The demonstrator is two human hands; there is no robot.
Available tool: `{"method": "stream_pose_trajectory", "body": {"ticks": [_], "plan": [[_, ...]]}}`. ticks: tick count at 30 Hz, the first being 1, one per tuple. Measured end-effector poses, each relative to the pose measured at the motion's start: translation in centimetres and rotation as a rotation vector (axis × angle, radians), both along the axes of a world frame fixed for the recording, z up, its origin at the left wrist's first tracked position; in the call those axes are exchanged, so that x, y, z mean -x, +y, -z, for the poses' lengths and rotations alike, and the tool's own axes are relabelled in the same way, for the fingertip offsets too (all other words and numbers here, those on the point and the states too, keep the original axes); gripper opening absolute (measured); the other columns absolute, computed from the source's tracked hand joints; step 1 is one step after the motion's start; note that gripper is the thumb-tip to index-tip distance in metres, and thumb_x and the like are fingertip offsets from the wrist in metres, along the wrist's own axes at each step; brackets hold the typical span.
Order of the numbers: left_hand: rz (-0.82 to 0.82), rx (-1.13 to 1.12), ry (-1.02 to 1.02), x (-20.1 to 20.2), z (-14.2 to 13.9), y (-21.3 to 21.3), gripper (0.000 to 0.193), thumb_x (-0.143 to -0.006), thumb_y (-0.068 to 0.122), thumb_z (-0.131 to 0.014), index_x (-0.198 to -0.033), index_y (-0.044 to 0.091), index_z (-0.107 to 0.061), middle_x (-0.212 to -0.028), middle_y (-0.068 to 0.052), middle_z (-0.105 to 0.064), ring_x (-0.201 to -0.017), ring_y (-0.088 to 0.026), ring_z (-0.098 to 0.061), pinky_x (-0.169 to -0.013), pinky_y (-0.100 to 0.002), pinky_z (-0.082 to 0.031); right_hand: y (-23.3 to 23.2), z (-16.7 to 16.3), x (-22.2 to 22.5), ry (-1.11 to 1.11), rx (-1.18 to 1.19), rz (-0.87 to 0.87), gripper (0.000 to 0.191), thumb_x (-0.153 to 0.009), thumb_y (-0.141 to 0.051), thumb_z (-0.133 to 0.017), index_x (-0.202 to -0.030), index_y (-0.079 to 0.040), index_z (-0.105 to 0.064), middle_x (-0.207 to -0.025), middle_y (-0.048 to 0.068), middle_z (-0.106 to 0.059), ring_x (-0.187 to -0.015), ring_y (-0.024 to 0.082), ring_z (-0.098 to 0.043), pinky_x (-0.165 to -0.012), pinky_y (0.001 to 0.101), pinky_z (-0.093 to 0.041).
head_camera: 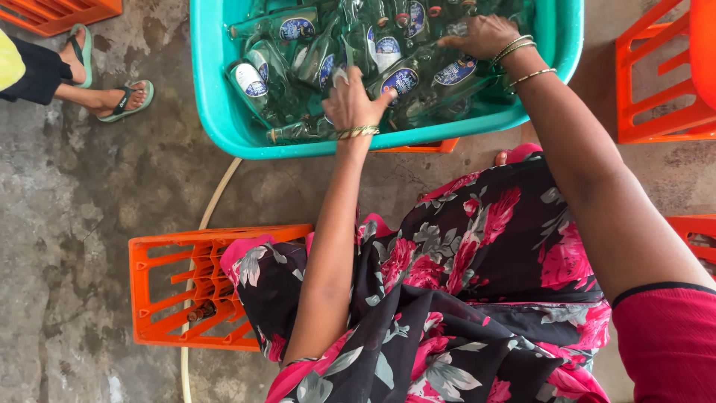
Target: The person washes green glass bottles by hand in a turquoise basin filled with water. They repeatedly pick up bottles, rinse them, and place them into an orange crate beside the basin.
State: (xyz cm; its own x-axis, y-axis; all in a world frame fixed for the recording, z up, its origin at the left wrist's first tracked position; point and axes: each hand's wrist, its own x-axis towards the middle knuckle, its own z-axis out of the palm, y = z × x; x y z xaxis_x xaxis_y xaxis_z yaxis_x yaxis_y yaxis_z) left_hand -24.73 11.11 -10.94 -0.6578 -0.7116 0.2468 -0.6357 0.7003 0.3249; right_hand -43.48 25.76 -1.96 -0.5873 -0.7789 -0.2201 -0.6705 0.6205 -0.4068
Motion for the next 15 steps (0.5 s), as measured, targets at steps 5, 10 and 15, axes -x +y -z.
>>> {"method": "stream_pose_trajectory", "body": {"ticks": [5, 10, 15], "plan": [[0.002, 0.137, 0.208, -4.9, -2.2, -1.2, 0.034, -0.081, 0.033, -0.087, -0.102, 0.017, -0.065, -0.100, -0.005, -0.067, -0.094, -0.029, -0.067, -0.080, -0.048, -0.049, -0.7, 0.5, -0.5, -0.008, 0.017, 0.116, 0.091, -0.100, -0.084, -0.048, -0.114, 0.001, -0.077, -0.121, 0.027, -0.070, -0.116, 0.045, -0.065, -0.102, 0.0510, -0.049], [-0.087, -0.259, 0.551, -7.4, -2.4, -3.3, 0.015, -0.095, 0.020, -0.080, -0.104, 0.017, -0.068, -0.100, 0.001, -0.071, -0.086, -0.013, -0.070, -0.078, -0.033, -0.055, -1.2, 0.6, -0.9, 0.004, 0.021, 0.142, 0.085, -0.092, -0.081, -0.050, -0.117, -0.004, -0.074, -0.116, 0.025, -0.072, -0.112, 0.044, -0.066, -0.097, 0.0525, -0.051], [0.068, -0.538, 0.624, -8.3, -2.5, -5.3, 0.050, -0.077, 0.011, -0.087, -0.120, 0.010, -0.060, -0.104, -0.002, -0.065, -0.086, -0.011, -0.063, -0.077, -0.029, -0.056, -2.5, 0.3, -1.8, 0.077, -0.065, 0.218, 0.094, -0.093, -0.087, -0.048, -0.122, -0.001, -0.072, -0.115, 0.030, -0.070, -0.110, 0.045, -0.066, -0.092, 0.0534, -0.051]]}}
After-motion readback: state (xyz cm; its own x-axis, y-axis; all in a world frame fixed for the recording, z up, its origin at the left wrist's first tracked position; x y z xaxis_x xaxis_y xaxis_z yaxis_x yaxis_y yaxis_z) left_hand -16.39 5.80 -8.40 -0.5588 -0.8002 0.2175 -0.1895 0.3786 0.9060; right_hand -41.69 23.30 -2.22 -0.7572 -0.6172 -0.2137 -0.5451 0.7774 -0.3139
